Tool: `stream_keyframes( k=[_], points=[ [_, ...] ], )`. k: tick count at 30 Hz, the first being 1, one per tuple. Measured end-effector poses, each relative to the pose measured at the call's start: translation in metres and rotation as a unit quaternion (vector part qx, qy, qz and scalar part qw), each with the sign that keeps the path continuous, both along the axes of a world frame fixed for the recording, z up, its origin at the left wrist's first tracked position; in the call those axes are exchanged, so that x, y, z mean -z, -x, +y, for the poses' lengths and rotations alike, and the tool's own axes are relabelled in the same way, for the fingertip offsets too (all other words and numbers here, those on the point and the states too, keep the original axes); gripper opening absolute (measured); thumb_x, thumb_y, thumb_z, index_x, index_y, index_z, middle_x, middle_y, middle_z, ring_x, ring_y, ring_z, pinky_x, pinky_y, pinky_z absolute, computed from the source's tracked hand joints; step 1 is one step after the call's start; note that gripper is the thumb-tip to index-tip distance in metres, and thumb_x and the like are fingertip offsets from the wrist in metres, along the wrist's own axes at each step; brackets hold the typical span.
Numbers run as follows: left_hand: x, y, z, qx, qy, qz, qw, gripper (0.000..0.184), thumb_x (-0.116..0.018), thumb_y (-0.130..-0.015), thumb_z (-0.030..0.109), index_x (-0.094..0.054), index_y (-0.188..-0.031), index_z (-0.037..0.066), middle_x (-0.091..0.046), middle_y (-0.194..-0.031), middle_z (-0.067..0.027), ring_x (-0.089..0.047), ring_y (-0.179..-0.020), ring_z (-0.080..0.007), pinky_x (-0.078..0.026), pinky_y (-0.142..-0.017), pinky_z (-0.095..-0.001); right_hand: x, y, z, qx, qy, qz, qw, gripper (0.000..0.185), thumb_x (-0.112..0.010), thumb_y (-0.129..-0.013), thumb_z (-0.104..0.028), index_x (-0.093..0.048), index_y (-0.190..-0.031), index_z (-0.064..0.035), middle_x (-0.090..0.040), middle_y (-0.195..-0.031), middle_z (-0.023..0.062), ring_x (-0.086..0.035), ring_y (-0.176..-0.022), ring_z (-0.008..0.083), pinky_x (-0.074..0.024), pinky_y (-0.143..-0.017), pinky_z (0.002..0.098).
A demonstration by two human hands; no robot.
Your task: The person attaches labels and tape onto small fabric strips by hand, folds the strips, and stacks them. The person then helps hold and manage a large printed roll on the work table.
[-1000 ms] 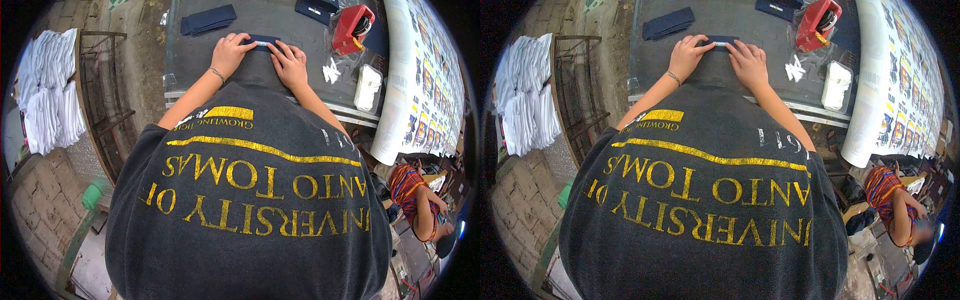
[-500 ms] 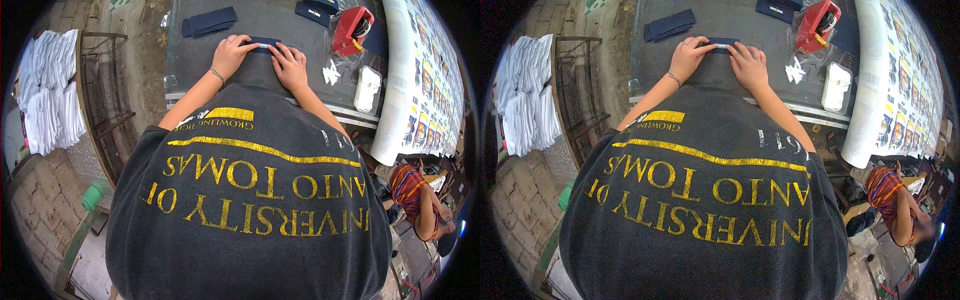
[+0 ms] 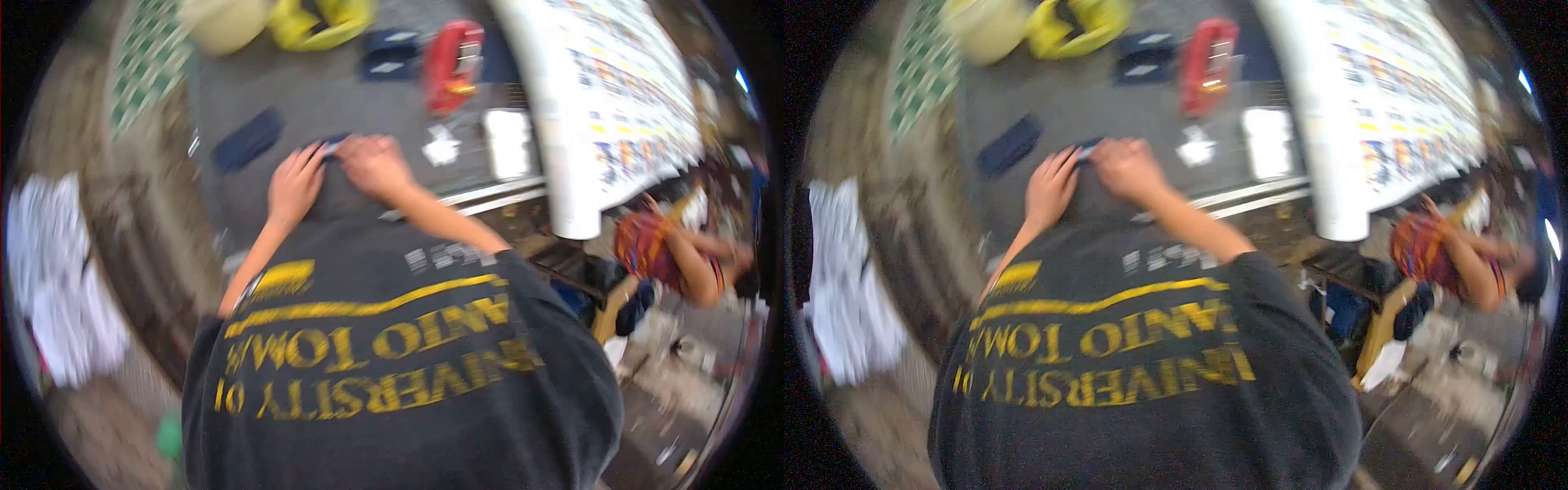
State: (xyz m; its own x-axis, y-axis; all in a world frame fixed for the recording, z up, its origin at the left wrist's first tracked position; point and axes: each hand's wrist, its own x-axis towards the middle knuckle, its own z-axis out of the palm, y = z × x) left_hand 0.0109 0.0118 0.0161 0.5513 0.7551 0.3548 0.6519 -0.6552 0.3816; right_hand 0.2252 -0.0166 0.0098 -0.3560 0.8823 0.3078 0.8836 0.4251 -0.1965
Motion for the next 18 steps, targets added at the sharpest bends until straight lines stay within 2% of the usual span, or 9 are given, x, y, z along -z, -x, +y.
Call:
stream_keyframes(
  k=[1,2,3,4,5,7,12,18],
  points=[
    [0.000,-0.002,-0.002,0.015,-0.002,0.020,1.000,0.044,-0.065,-0.090,0.022,-0.059,-0.132,0.011,-0.060,-0.132,-0.0056,-0.058,-0.114,-0.0303,-0.047,-0.095,-0.0408,0.002,-0.001,0.000,0.006,-0.003,0.024,1.000,0.029,-0.061,-0.083,-0.022,-0.063,-0.112,-0.0181,-0.062,-0.108,0.0006,-0.062,-0.095,0.0217,-0.0445,-0.078,0.0432],
    [0.001,-0.001,-0.005,0.024,-0.003,0.032,0.999,0.045,-0.064,-0.091,0.024,-0.058,-0.134,0.010,-0.059,-0.134,-0.0056,-0.057,-0.118,-0.0299,-0.045,-0.099,-0.0412,0.001,-0.002,-0.003,0.014,-0.016,-0.001,1.000,0.029,-0.062,-0.082,-0.023,-0.063,-0.111,-0.0179,-0.061,-0.107,0.0033,-0.061,-0.095,0.0238,-0.0441,-0.080,0.0427],
    [0.006,0.000,-0.005,0.033,0.013,0.041,0.999,0.047,-0.063,-0.092,0.027,-0.056,-0.136,0.010,-0.056,-0.138,-0.0059,-0.053,-0.122,-0.0293,-0.041,-0.103,-0.0415,0.007,-0.005,-0.003,0.016,0.020,-0.007,1.000,0.032,-0.063,-0.082,-0.024,-0.063,-0.114,-0.0175,-0.062,-0.113,0.0047,-0.061,-0.099,0.0257,-0.0438,-0.085,0.0422],
    [0.013,0.004,-0.005,0.030,0.020,0.062,0.997,0.047,-0.062,-0.093,0.027,-0.055,-0.137,0.011,-0.053,-0.141,-0.0063,-0.049,-0.125,-0.0286,-0.038,-0.104,-0.0418,0.014,-0.008,-0.004,0.004,-0.017,0.057,0.998,0.036,-0.062,-0.084,-0.025,-0.063,-0.120,-0.0179,-0.060,-0.123,0.0053,-0.059,-0.106,0.0254,-0.0425,-0.091,0.0418],
    [0.019,0.007,-0.004,0.037,0.025,0.069,0.997,0.048,-0.061,-0.094,0.026,-0.054,-0.139,0.011,-0.050,-0.143,-0.0065,-0.047,-0.126,-0.0290,-0.037,-0.105,-0.0423,0.023,-0.007,-0.006,0.013,-0.003,0.072,0.997,0.038,-0.061,-0.087,-0.027,-0.062,-0.124,-0.0189,-0.058,-0.130,0.0054,-0.055,-0.113,0.0253,-0.0398,-0.097,0.0421],
    [0.026,0.010,-0.002,0.060,0.018,0.075,0.995,0.048,-0.060,-0.095,0.026,-0.052,-0.140,0.011,-0.049,-0.144,-0.0062,-0.046,-0.127,-0.0290,-0.035,-0.106,-0.0429,0.033,-0.007,-0.008,0.025,-0.004,0.073,0.997,0.038,-0.059,-0.090,-0.029,-0.061,-0.127,-0.0206,-0.057,-0.132,0.0028,-0.051,-0.118,0.0247,-0.0363,-0.102,0.0438],
    [0.036,0.015,-0.004,0.037,0.025,0.104,0.994,0.046,-0.053,-0.099,0.029,-0.050,-0.142,0.012,-0.048,-0.146,-0.0058,-0.043,-0.132,-0.0298,-0.030,-0.109,-0.0435,0.036,-0.004,-0.010,0.029,-0.010,0.081,0.996,0.036,-0.058,-0.092,-0.030,-0.061,-0.126,-0.0212,-0.056,-0.132,0.0012,-0.049,-0.120,0.0239,-0.0339,-0.107,0.0444],
    [0.035,0.013,-0.006,0.016,0.009,0.119,0.993,0.046,-0.052,-0.100,0.031,-0.051,-0.140,0.010,-0.048,-0.146,-0.0047,-0.043,-0.131,-0.0269,-0.031,-0.108,-0.0419,0.033,-0.006,-0.012,0.026,-0.009,0.079,0.996,0.037,-0.057,-0.093,-0.030,-0.060,-0.129,-0.0227,-0.055,-0.135,0.0010,-0.050,-0.120,0.0226,-0.0337,-0.106,0.0424]
  ],
)
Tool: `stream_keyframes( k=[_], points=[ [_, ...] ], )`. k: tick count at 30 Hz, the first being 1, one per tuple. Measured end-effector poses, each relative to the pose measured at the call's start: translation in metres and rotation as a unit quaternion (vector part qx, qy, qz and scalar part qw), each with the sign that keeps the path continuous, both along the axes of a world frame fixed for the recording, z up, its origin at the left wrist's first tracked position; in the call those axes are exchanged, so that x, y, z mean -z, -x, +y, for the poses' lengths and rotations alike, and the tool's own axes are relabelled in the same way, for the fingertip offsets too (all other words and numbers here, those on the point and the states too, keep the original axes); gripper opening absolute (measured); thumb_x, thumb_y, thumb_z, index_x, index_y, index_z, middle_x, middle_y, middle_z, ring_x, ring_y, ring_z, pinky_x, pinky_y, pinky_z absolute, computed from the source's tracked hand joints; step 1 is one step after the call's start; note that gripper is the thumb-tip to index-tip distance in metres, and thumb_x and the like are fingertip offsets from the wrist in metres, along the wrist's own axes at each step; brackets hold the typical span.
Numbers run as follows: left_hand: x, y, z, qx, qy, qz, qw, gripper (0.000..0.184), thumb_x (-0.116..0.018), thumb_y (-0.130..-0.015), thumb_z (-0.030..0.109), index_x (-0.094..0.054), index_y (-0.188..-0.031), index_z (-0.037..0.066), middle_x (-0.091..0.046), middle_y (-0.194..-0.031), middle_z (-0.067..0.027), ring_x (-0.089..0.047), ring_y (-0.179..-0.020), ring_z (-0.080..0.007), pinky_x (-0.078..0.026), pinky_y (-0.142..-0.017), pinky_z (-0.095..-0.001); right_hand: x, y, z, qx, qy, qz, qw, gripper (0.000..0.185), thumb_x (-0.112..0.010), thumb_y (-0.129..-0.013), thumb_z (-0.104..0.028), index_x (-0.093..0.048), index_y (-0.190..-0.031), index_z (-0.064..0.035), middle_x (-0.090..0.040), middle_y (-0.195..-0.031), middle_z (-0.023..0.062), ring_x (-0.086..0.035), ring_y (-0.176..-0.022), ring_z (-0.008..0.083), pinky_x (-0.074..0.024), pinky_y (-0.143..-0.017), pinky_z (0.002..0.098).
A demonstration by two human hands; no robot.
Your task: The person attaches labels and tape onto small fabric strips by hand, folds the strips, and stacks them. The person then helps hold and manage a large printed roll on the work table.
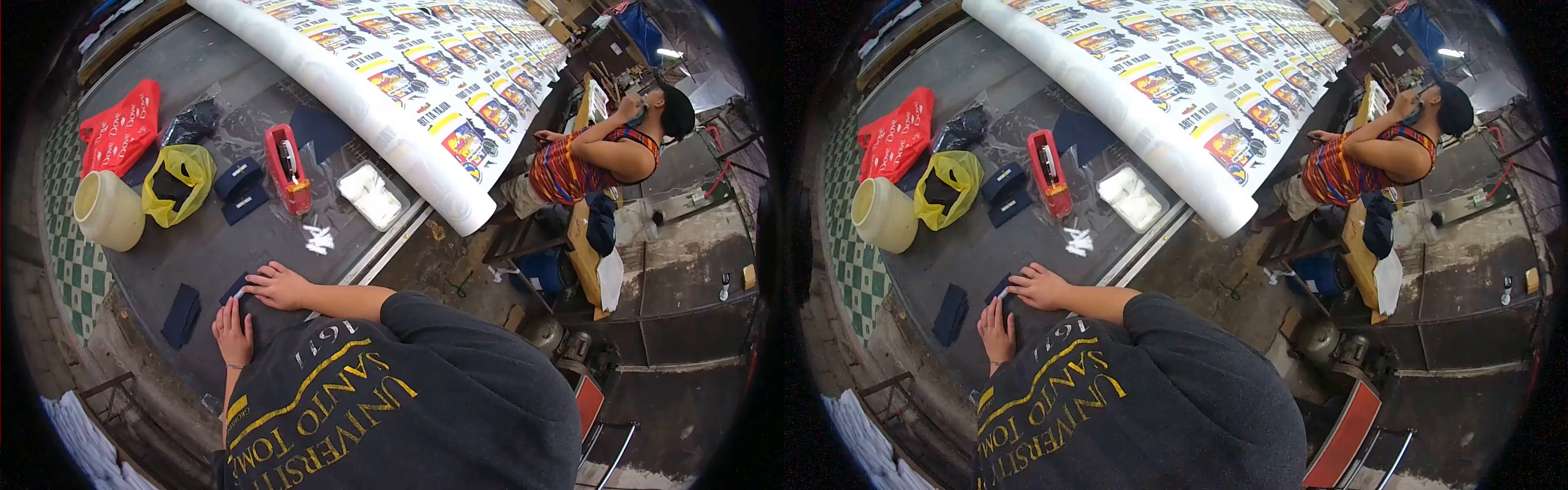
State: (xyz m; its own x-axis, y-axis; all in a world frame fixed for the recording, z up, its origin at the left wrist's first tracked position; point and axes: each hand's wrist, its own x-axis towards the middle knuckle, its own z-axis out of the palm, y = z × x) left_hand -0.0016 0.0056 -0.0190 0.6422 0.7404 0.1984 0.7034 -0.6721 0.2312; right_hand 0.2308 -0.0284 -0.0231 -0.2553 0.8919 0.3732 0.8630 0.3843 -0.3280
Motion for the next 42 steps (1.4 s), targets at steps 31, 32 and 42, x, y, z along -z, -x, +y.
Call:
stream_keyframes(
  k=[31,32,42],
  points=[
    [-0.004,-0.001,-0.001,-0.007,-0.024,-0.011,1.000,0.048,-0.056,-0.096,0.033,-0.052,-0.140,0.014,-0.049,-0.143,0.0013,-0.045,-0.127,-0.0198,-0.031,-0.105,-0.0384,-0.068,-0.181,0.083,0.389,0.162,0.310,0.852,0.033,-0.073,-0.088,-0.027,-0.072,-0.100,0.0032,-0.071,-0.091,0.0087,-0.063,-0.084,0.0108,-0.0481,-0.075,0.0260],
    [-0.003,-0.001,-0.003,-0.007,-0.022,-0.010,1.000,0.048,-0.056,-0.096,0.033,-0.052,-0.140,0.014,-0.049,-0.143,0.0013,-0.045,-0.127,-0.0198,-0.031,-0.105,-0.0384,-0.063,-0.181,0.085,0.385,0.147,0.344,0.844,0.032,-0.074,-0.088,-0.026,-0.072,-0.099,0.0037,-0.071,-0.091,0.0080,-0.062,-0.082,0.0104,-0.0475,-0.074,0.0254],
    [-0.001,-0.001,0.000,-0.007,-0.025,0.001,1.000,0.048,-0.056,-0.096,0.033,-0.051,-0.140,0.014,-0.049,-0.143,0.0017,-0.045,-0.128,-0.0193,-0.030,-0.105,-0.0386,-0.080,-0.128,0.048,0.408,0.111,0.639,0.642,0.030,-0.080,-0.083,-0.023,-0.070,-0.101,-0.0003,-0.066,-0.084,-0.0005,-0.054,-0.074,0.0065,-0.0412,-0.069,0.0243]
  ],
)
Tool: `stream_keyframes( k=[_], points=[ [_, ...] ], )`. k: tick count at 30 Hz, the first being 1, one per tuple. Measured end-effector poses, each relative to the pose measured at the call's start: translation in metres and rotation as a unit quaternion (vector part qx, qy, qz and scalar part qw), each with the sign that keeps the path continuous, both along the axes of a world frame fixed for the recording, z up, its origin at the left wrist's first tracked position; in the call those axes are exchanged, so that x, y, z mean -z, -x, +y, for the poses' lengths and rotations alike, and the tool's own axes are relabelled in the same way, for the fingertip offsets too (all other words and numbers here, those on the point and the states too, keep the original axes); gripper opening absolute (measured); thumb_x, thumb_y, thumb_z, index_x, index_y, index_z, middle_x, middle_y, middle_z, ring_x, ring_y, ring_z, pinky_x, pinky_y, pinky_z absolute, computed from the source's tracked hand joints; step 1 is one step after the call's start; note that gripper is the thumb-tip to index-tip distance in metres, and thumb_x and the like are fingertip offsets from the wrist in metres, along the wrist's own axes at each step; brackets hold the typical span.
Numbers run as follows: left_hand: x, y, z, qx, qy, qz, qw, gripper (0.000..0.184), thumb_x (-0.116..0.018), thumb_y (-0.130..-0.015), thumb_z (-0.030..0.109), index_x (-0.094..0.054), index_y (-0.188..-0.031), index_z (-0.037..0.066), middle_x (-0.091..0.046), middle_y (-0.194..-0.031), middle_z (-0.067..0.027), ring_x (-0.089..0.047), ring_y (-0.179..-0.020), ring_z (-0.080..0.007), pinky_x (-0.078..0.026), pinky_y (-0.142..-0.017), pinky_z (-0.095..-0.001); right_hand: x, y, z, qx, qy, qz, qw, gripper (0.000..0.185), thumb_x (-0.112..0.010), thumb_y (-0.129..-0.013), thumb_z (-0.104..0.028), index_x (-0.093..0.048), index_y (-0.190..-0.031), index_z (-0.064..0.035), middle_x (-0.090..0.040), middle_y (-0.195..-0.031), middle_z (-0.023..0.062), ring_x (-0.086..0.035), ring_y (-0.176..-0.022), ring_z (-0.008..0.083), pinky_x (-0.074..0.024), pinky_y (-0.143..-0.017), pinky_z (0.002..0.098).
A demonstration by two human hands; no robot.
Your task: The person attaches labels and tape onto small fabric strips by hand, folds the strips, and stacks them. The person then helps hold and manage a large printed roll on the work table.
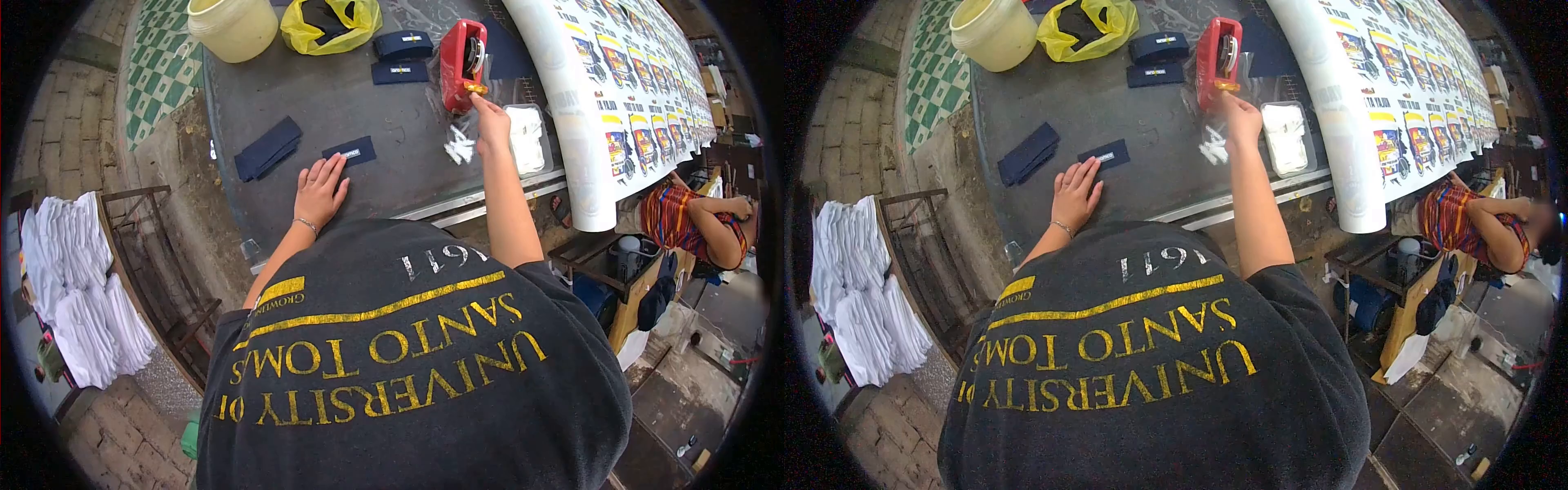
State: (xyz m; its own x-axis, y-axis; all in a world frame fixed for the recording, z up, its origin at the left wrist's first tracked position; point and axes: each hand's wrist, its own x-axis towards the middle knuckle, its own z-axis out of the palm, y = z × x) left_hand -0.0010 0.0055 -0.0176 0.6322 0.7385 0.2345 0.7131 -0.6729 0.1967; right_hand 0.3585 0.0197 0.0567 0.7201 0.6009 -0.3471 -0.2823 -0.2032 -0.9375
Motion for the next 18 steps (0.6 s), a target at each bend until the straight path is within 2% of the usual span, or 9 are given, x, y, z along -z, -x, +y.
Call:
stream_keyframes(
  k=[2,3,5,8,12,14,18],
  points=[
    [0.000,0.000,-0.001,0.000,0.001,0.000,1.000,0.048,-0.056,-0.096,0.033,-0.051,-0.140,0.015,-0.049,-0.144,0.0019,-0.044,-0.128,-0.0192,-0.030,-0.106,-0.0383,-0.005,0.006,-0.005,0.001,-0.028,0.098,0.995,0.026,-0.079,-0.085,-0.023,-0.070,-0.102,-0.0059,-0.064,-0.083,-0.0034,-0.050,-0.068,0.0064,-0.0384,-0.066,0.0242],
    [0.000,0.000,-0.001,-0.001,0.003,0.002,1.000,0.048,-0.056,-0.096,0.033,-0.051,-0.140,0.015,-0.049,-0.144,0.0019,-0.044,-0.128,-0.0192,-0.030,-0.106,-0.0383,0.005,0.002,-0.005,-0.001,-0.026,0.100,0.995,0.026,-0.079,-0.085,-0.023,-0.070,-0.102,-0.0059,-0.064,-0.083,-0.0034,-0.050,-0.068,0.0064,-0.0384,-0.066,0.0242],
    [-0.001,0.000,0.000,0.002,0.008,-0.002,1.000,0.048,-0.056,-0.096,0.033,-0.051,-0.141,0.015,-0.049,-0.144,0.0020,-0.044,-0.128,-0.0193,-0.029,-0.106,-0.0378,0.034,-0.010,-0.004,0.000,-0.106,0.197,0.975,0.022,-0.072,-0.089,-0.013,-0.065,-0.106,0.0003,-0.070,-0.091,0.0055,-0.063,-0.074,0.0141,-0.0456,-0.065,0.0272],
    [-0.004,0.000,-0.001,0.000,0.001,-0.001,1.000,0.048,-0.056,-0.096,0.032,-0.051,-0.141,0.015,-0.049,-0.143,0.0018,-0.045,-0.128,-0.0195,-0.030,-0.106,-0.0374,0.048,-0.005,-0.006,0.036,-0.163,0.247,0.954,0.022,-0.072,-0.090,-0.013,-0.064,-0.107,-0.0031,-0.069,-0.093,0.0034,-0.060,-0.075,0.0120,-0.0428,-0.063,0.0265],
    [-0.003,0.000,-0.001,0.000,-0.001,0.000,1.000,0.048,-0.057,-0.096,0.032,-0.051,-0.141,0.015,-0.050,-0.143,0.0015,-0.045,-0.127,-0.0196,-0.030,-0.106,-0.0376,0.049,-0.002,-0.006,0.041,-0.146,0.252,0.956,0.021,-0.072,-0.091,-0.014,-0.063,-0.107,-0.0046,-0.068,-0.092,0.0021,-0.060,-0.077,0.0112,-0.0430,-0.064,0.0268],
    [-0.002,0.000,0.000,-0.004,-0.007,0.003,1.000,0.048,-0.057,-0.095,0.033,-0.052,-0.140,0.016,-0.050,-0.142,0.0026,-0.046,-0.126,-0.0182,-0.031,-0.105,-0.0369,0.051,0.000,-0.006,0.031,-0.148,0.204,0.967,0.021,-0.072,-0.091,-0.017,-0.062,-0.106,-0.0058,-0.067,-0.090,0.0005,-0.059,-0.077,0.0109,-0.0430,-0.066,0.0272],
    [-0.003,-0.001,0.000,-0.005,-0.020,0.006,1.000,0.048,-0.057,-0.095,0.034,-0.053,-0.140,0.016,-0.050,-0.142,0.0035,-0.046,-0.125,-0.0168,-0.031,-0.104,-0.0363,0.042,0.011,-0.006,0.037,-0.123,0.195,0.972,0.022,-0.071,-0.092,-0.021,-0.062,-0.105,-0.0058,-0.066,-0.091,0.0007,-0.060,-0.080,0.0123,-0.0430,-0.069,0.0285]
  ],
)
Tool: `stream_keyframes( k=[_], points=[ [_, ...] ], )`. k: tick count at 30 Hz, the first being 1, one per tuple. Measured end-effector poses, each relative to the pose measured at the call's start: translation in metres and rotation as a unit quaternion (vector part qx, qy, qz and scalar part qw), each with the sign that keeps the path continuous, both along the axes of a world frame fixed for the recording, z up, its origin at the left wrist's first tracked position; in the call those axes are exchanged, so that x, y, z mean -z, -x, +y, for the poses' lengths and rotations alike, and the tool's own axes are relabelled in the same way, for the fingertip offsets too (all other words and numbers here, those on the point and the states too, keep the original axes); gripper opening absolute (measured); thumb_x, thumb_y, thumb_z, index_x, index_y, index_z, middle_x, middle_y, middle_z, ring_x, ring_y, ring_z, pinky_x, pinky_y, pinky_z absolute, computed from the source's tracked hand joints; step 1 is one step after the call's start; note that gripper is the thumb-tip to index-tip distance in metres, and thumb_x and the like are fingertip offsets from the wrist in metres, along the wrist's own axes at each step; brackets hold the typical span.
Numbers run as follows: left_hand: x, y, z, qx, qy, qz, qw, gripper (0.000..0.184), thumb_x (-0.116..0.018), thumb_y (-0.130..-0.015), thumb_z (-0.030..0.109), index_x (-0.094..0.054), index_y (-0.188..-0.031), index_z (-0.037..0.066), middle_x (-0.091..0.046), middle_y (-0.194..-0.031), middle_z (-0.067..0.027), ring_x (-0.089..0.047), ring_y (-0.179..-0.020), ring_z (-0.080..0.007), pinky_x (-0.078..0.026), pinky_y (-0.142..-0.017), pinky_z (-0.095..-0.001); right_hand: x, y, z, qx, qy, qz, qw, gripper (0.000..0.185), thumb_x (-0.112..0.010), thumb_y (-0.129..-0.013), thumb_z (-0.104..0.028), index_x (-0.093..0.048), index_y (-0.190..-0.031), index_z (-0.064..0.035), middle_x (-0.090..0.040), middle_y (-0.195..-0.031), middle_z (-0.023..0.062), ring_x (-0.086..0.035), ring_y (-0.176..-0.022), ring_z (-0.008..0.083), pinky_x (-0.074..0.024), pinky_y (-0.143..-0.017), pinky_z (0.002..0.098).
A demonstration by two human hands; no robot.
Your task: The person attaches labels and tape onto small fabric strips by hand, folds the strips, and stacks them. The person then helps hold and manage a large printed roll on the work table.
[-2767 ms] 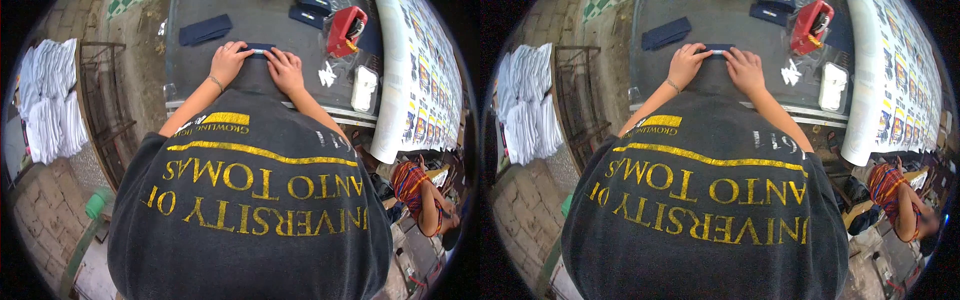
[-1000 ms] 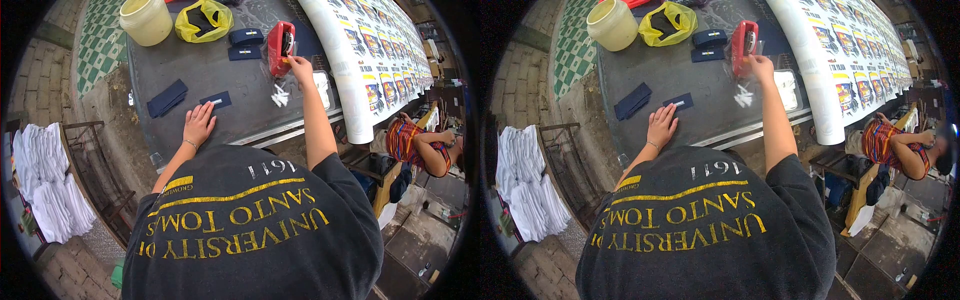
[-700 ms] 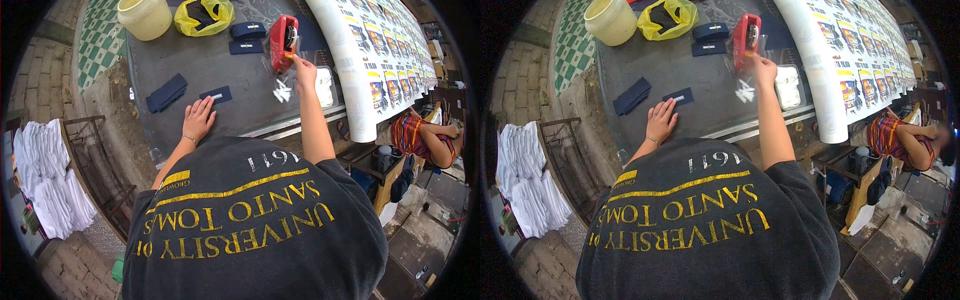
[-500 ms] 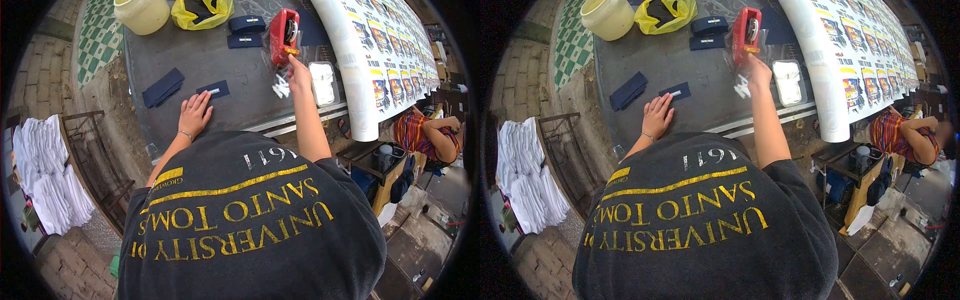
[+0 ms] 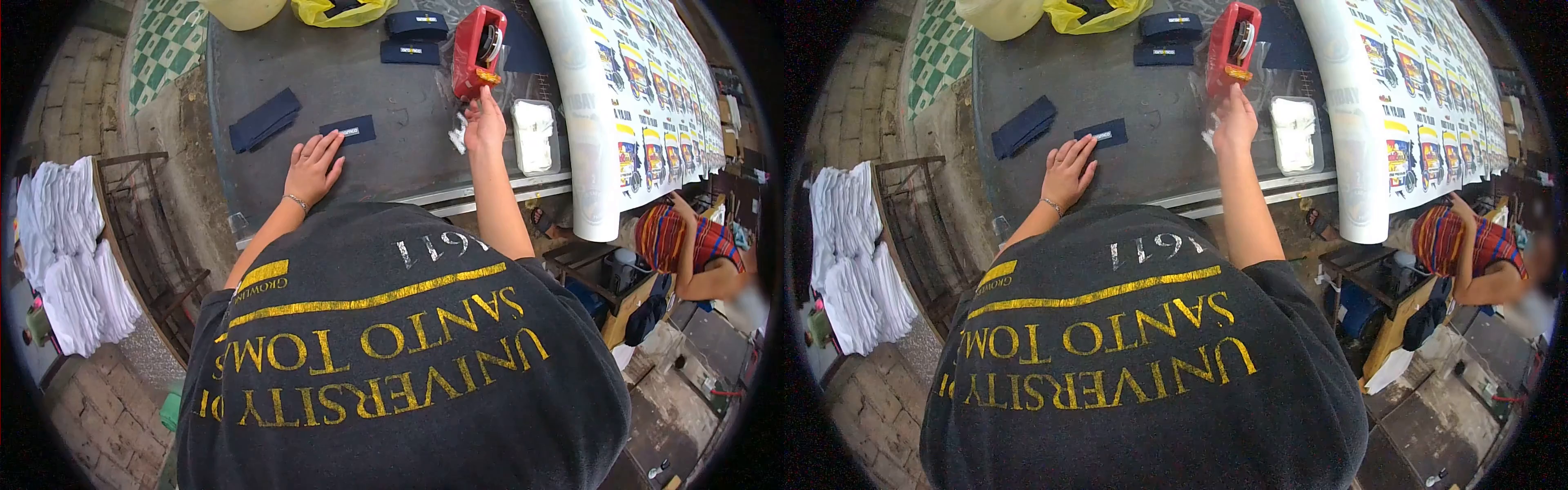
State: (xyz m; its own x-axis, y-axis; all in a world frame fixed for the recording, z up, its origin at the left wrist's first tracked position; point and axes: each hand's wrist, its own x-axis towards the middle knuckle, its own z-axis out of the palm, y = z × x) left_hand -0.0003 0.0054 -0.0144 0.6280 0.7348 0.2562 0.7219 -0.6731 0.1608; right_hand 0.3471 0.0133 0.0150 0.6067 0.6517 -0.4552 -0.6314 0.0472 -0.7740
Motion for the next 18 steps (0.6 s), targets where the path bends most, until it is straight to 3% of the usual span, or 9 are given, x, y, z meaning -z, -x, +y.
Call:
stream_keyframes(
  k=[5,9,12,13,15,18],
  points=[
    [0.001,0.000,0.000,0.001,0.003,0.002,1.000,0.049,-0.057,-0.095,0.034,-0.052,-0.141,0.017,-0.050,-0.143,0.0040,-0.047,-0.125,-0.0166,-0.032,-0.104,-0.0363,0.002,0.013,0.003,0.061,-0.025,-0.005,0.998,0.024,-0.069,-0.094,-0.025,-0.063,-0.106,-0.0057,-0.067,-0.098,0.0028,-0.061,-0.085,0.0147,-0.0426,-0.077,0.0302],
    [0.001,0.001,-0.001,-0.005,0.009,0.018,1.000,0.050,-0.056,-0.095,0.034,-0.050,-0.142,0.019,-0.049,-0.144,0.0054,-0.047,-0.125,-0.0167,-0.032,-0.105,-0.0363,0.005,0.017,0.005,0.084,-0.011,-0.019,0.996,0.024,-0.069,-0.094,-0.025,-0.064,-0.105,-0.0043,-0.067,-0.098,0.0041,-0.061,-0.083,0.0140,-0.0446,-0.075,0.0288],
    [0.002,0.002,-0.001,-0.003,0.014,0.008,1.000,0.050,-0.056,-0.095,0.034,-0.050,-0.142,0.018,-0.049,-0.144,0.0050,-0.047,-0.125,-0.0168,-0.032,-0.105,-0.0365,-0.005,0.021,0.004,0.071,-0.039,-0.206,0.975,0.020,-0.068,-0.094,-0.019,-0.067,-0.096,0.0011,-0.070,-0.093,0.0078,-0.063,-0.078,0.0133,-0.0496,-0.070,0.0264],
    [0.003,0.002,-0.001,-0.001,0.024,0.002,1.000,0.049,-0.056,-0.096,0.033,-0.050,-0.142,0.018,-0.049,-0.145,0.0044,-0.046,-0.126,-0.0178,-0.031,-0.106,-0.0371,0.005,0.014,0.005,0.067,-0.038,-0.206,0.976,0.020,-0.068,-0.094,-0.019,-0.067,-0.096,0.0011,-0.070,-0.093,0.0078,-0.063,-0.078,0.0133,-0.0496,-0.070,0.0264],
    [0.003,0.001,0.001,-0.005,0.033,-0.006,0.999,0.049,-0.056,-0.096,0.031,-0.050,-0.142,0.017,-0.049,-0.145,0.0037,-0.045,-0.128,-0.0188,-0.031,-0.107,-0.0378,0.034,-0.014,0.006,0.082,-0.039,-0.406,0.909,0.020,-0.069,-0.093,-0.016,-0.067,-0.091,0.0038,-0.070,-0.092,0.0082,-0.063,-0.077,0.0128,-0.0503,-0.073,0.0261],
    [0.002,0.001,0.000,-0.007,0.039,-0.010,0.999,0.049,-0.056,-0.096,0.031,-0.050,-0.142,0.017,-0.048,-0.146,0.0031,-0.046,-0.127,-0.0189,-0.031,-0.106,-0.0380,0.035,-0.032,-0.014,-0.001,0.028,-0.436,0.899,0.022,-0.071,-0.091,-0.016,-0.068,-0.091,0.0059,-0.070,-0.088,0.0075,-0.063,-0.077,0.0121,-0.0504,-0.073,0.0264]
  ],
)
